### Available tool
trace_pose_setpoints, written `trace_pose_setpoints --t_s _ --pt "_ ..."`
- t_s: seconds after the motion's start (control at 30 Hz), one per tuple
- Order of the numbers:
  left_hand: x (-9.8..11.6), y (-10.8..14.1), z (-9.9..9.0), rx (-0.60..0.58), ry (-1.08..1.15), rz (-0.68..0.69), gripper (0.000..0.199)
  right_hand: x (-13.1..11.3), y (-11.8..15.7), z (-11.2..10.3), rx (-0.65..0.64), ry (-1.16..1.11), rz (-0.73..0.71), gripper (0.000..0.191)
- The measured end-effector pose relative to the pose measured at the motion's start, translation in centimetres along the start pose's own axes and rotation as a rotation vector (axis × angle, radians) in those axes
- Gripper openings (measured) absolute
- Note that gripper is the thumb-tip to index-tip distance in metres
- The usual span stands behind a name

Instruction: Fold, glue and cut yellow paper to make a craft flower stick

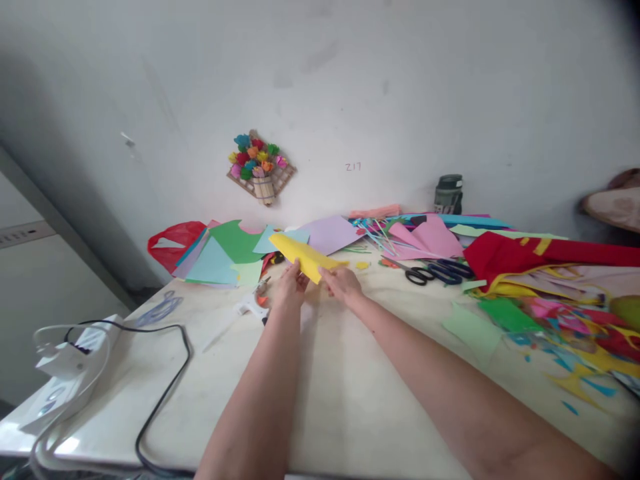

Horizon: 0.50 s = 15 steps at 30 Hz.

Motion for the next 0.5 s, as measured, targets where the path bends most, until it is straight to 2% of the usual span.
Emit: trace_pose_setpoints --t_s 0.07,0.13,0.2,0.37,0.43,0.5 --pt "-0.2 0.1 0.3 -0.006 0.029 -0.014 0.005 0.7 0.1 1.0 -0.106 -0.286 0.173 0.053" --pt "-0.4 0.3 0.6 -0.032 0.025 -0.026 0.003 0.7 0.6 1.8 -0.188 -0.509 0.273 0.052" --pt "-0.9 0.5 0.9 -0.081 -0.02 -0.053 0.006 0.3 0.9 2.2 -0.211 -0.648 0.276 0.048" --pt "-1.9 1.0 1.4 -0.214 -0.14 -0.068 0.012 0.2 1.2 1.6 -0.057 -0.754 0.217 0.026" --pt "-1.6 0.9 1.2 -0.2 -0.128 -0.029 0.011 0.4 1.2 1.5 -0.04 -0.769 0.208 0.021" --pt "-1.1 0.8 0.7 -0.136 -0.102 -0.004 0.011 0.4 1.2 1.6 -0.041 -0.779 0.191 0.019"
Point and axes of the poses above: each hand's wrist, its own y-axis away from the middle knuckle, its own z-axis out of the palm, x = y × z, the point moved 5 cm from there along -y, towards the middle knuckle, and after that the axes turned 3 degrees about x, right-handed, at the moved point
